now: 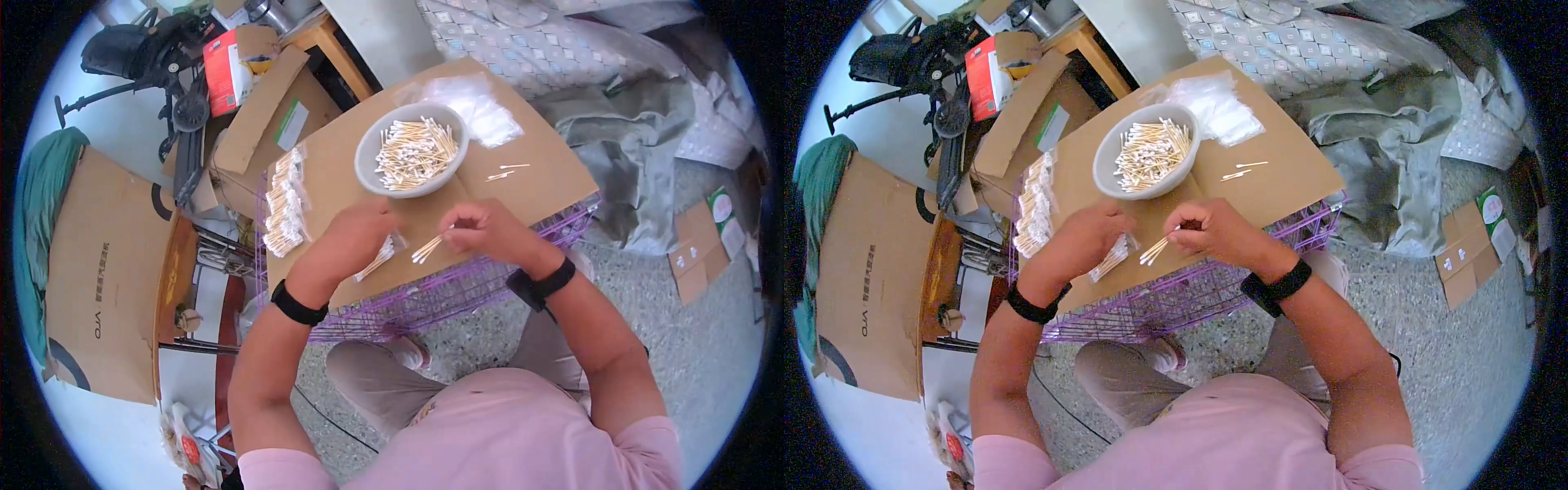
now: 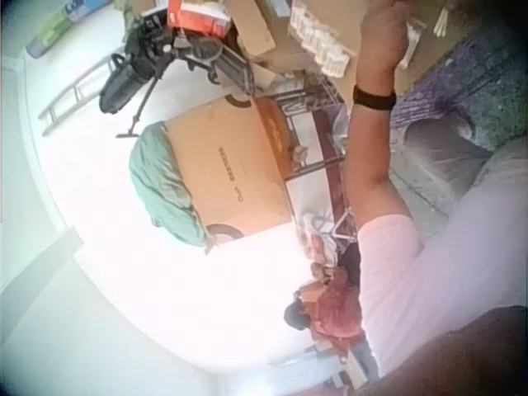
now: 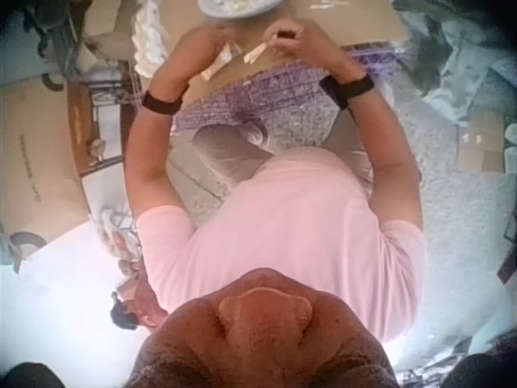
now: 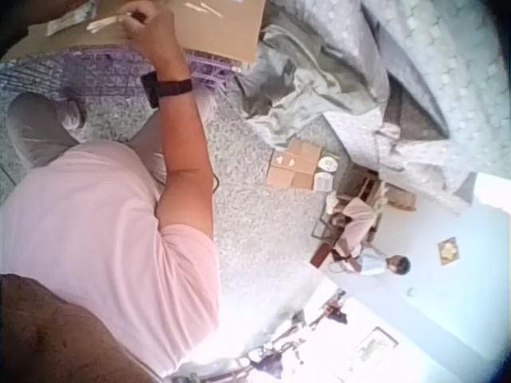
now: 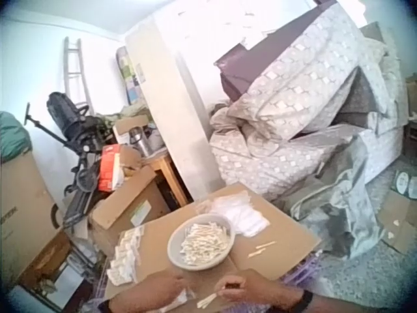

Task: Counting and packaging cotton swabs into small plastic bags.

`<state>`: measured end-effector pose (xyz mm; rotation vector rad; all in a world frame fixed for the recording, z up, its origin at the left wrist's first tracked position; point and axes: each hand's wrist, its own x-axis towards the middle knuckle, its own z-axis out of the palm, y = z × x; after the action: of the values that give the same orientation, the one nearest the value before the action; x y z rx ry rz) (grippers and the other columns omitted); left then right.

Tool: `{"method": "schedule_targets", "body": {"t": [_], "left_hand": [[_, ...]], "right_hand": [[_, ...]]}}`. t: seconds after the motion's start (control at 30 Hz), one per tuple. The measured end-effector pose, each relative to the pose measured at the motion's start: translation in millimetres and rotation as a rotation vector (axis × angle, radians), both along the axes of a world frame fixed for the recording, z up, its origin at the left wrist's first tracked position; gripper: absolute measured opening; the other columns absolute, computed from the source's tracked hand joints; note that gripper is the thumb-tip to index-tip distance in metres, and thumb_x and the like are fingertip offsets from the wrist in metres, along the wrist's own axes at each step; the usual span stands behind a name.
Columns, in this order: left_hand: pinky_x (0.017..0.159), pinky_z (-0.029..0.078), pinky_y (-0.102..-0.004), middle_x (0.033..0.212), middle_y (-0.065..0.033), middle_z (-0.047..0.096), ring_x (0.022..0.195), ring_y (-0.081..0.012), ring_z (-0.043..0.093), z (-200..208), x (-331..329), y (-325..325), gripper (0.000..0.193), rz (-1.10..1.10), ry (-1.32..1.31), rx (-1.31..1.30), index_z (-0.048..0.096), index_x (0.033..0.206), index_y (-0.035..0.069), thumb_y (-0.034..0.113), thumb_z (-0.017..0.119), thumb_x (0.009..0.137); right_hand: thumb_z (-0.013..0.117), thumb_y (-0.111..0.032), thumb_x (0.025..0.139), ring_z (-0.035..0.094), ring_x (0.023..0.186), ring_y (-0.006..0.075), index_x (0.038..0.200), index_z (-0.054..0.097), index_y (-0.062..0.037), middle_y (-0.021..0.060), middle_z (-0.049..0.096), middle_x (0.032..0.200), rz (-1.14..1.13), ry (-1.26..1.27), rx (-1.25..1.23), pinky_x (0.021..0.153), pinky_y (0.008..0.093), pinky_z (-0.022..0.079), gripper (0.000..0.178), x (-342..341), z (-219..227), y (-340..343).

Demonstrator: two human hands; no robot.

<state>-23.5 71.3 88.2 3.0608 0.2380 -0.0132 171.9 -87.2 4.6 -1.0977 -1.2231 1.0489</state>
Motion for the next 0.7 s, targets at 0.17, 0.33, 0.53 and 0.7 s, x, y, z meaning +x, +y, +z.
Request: {"method": "schedule_targets", "body": {"t": [0.17,0.33,0.53,0.7], "left_hand": [[0.072,0.048,-0.043,0.088,-0.013,0.058,0.086,-0.0336,0.059,-2,10,3,0.013,-0.01,0.062,0.047,0.065,0.093,0.009,0.01,0.054,0.085],[0.071,0.047,-0.0434,0.088,-0.013,0.057,0.084,-0.0337,0.059,-1,10,3,0.011,-0.018,-0.002,-0.009,0.063,0.087,0.009,0.01,0.053,0.083],[0.075,0.049,-0.0422,0.091,-0.0128,0.057,0.089,-0.0341,0.059,9,-1,2,0.007,-0.014,-0.073,-0.083,0.061,0.089,0.006,0.005,0.062,0.082],[0.073,0.049,-0.0416,0.089,-0.013,0.056,0.086,-0.0344,0.059,12,-9,-1,0.007,0.034,-0.118,-0.135,0.06,0.089,0.005,0.005,0.062,0.082]], "right_hand": [[0.063,-0.009,0.088,0.053,0.065,0.0054,0.09,0.064,-0.0013,-0.0012,0.06,0.073,-0.009,0.0,0.028,0.059,0.0228,0.046,0.008,-1,1,-1],[0.063,-0.009,0.088,0.053,0.065,0.0055,0.09,0.064,-0.0014,-0.0012,0.059,0.072,-0.016,-0.026,0.048,0.059,0.0227,0.045,0.008,-1,-2,0],[0.062,-0.008,0.088,0.057,0.065,0.0064,0.091,0.065,-0.0018,-0.0004,0.061,0.073,-0.066,0.116,0.006,0.059,0.0227,0.047,0.008,-4,-1,5],[0.062,-0.008,0.088,0.057,0.062,0.007,0.091,0.064,0.0003,0.0011,0.063,0.074,-0.245,0.142,0.015,0.056,0.0228,0.047,0.009,-17,-2,19]]}}
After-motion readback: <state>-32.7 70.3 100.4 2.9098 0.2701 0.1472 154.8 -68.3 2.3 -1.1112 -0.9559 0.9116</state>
